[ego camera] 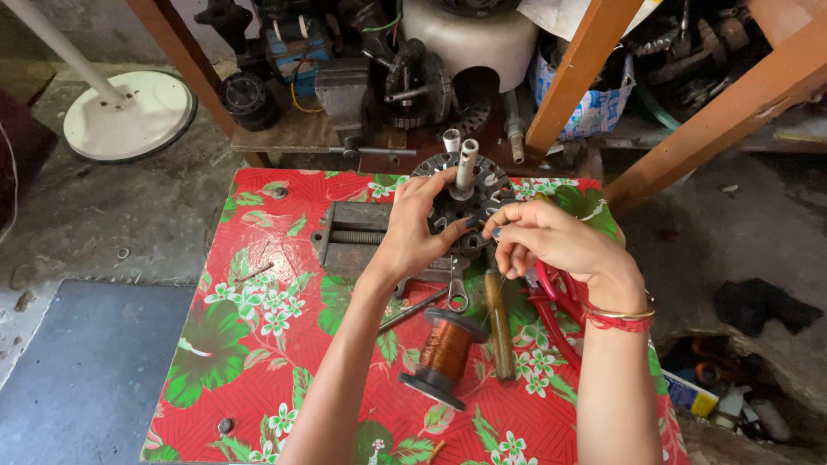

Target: The person winds copper wire by hand into the slots of a motor armature held in a bench vise. They use a yellow-handled screwdriver to tuck and adjust the wire within the slots. The person continues winding and adjusting the wire throughout the clip.

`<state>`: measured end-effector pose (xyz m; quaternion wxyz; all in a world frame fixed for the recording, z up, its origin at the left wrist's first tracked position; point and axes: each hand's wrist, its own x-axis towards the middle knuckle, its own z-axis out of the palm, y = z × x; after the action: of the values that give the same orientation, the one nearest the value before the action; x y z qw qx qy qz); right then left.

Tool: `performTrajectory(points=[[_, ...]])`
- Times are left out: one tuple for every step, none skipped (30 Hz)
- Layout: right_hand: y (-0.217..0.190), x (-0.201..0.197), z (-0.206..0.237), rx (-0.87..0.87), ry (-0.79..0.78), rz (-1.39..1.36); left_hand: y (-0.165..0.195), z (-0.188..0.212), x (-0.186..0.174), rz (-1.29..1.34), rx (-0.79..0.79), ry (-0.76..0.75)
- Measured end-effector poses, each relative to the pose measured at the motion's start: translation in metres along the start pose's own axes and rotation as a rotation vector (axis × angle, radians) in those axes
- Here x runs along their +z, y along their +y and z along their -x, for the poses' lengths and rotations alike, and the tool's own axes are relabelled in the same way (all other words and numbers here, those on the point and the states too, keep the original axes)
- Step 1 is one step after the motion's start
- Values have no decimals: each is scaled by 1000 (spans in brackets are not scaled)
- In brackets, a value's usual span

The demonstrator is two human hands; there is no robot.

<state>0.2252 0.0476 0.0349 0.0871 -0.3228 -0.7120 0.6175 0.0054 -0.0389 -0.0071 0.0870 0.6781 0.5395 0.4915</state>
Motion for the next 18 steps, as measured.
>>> performTrajectory(points=[[-1, 2, -1, -19, -4, 22, -1, 0, 0, -7, 16, 10], [-2, 3, -1, -18, 16, 11, -2, 0, 1, -15, 29, 20], [-3, 3, 0, -17, 36, 0, -3, 1, 1, -21, 43, 29], [-5, 4, 1, -17, 59, -10, -3, 1, 1, -18, 33, 21], [-7, 5, 2, -13, 67, -52, -4, 1, 0, -14, 23, 13], [-10, 5, 3, -10, 76, -94, -5, 1, 0, -10, 14, 5], [-12, 7, 4, -5, 86, -138, -5, 2, -1, -5, 19, -1], [-14, 10, 4, -13, 79, -154, -5, 2, -2, 1, 24, -6], [-16, 11, 5, -22, 77, -169, -4, 2, -3, 8, 31, -12], [-19, 12, 5, -32, 73, -183, -3, 1, -3, 20, 21, -19], [-21, 13, 6, -24, 77, -169, -2, 1, -4, 32, 9, -26], [-22, 15, 6, -18, 79, -157, -1, 1, -5, 41, -4, -32], [-23, 17, 5, -13, 78, -145, 0, 1, -6, 43, -2, -22], [-23, 21, 2, -15, 66, -145, 1, 0, -7, 46, -2, -14], [-23, 23, 1, -14, 59, -144, 2, 0, -7, 54, 0, -7], [-23, 24, 1, -14, 56, -142, 2, 0, -7, 53, -16, -25], [-23, 25, -1, -7, 31, -137, 2, -1, -7, 52, -31, -42], [-23, 27, -3, -1, 5, -133, 2, -1, -6, 49, -47, -59]])
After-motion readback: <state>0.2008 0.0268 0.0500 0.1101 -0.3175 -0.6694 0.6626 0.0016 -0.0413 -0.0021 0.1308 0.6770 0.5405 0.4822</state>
